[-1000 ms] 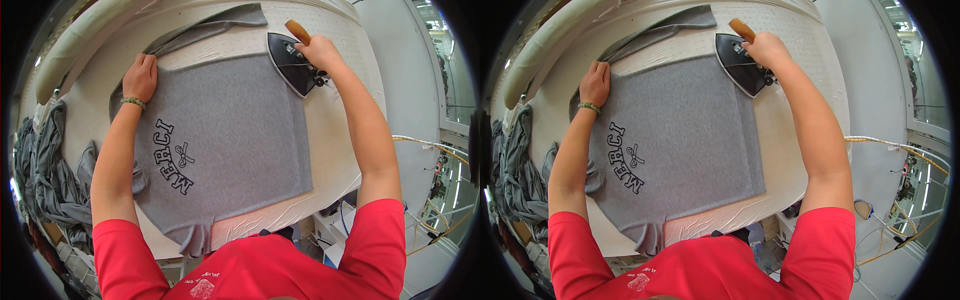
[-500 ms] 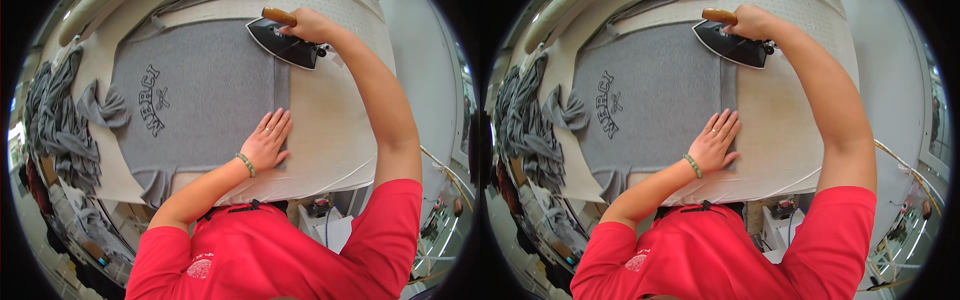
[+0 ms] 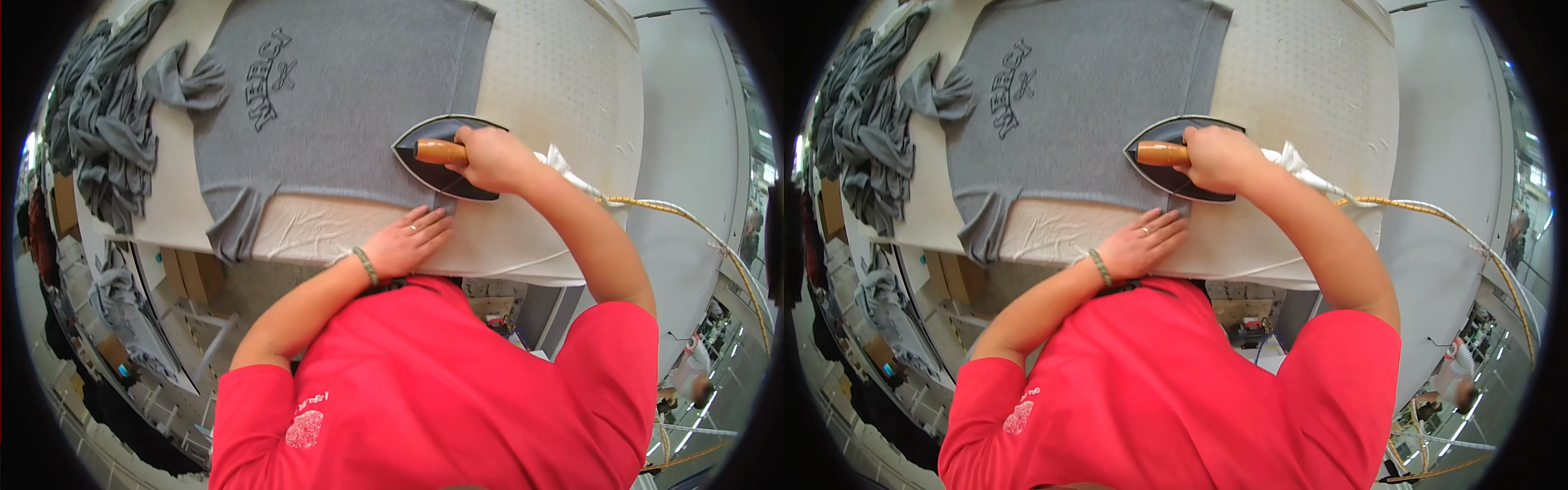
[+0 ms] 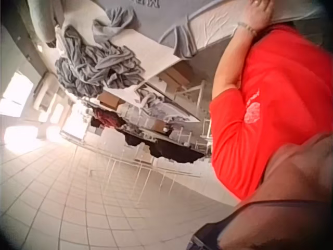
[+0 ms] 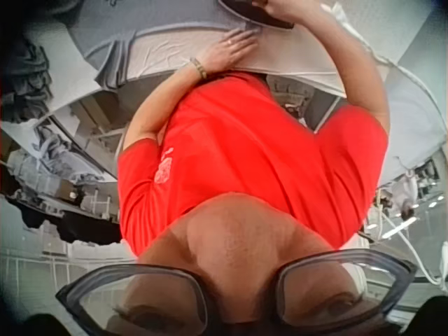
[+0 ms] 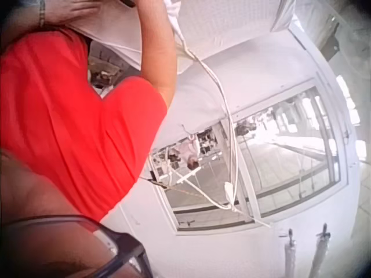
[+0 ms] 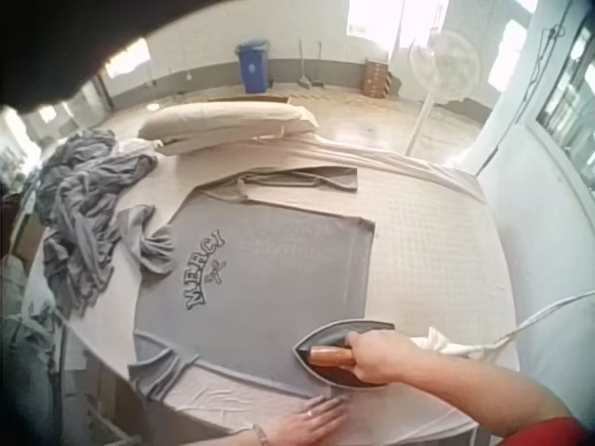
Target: Ironing and folding grey hoodies on an industrial pressing table.
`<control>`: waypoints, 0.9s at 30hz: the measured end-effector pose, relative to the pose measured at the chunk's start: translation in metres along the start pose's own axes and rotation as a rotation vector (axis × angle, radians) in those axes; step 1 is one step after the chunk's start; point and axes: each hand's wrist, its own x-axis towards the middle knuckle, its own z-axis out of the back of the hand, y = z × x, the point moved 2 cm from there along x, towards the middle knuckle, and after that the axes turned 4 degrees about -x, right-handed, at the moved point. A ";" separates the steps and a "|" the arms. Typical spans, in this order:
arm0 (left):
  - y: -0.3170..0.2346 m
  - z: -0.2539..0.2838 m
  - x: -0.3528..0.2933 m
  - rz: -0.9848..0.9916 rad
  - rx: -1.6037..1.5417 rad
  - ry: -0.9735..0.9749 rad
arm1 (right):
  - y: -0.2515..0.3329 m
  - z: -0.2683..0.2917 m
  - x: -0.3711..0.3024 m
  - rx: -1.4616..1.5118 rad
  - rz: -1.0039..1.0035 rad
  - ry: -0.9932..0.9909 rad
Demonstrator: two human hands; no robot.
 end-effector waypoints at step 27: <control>0.097 0.125 -0.206 0.726 0.270 -0.545 | 0.210 -0.053 0.016 0.065 0.088 -0.056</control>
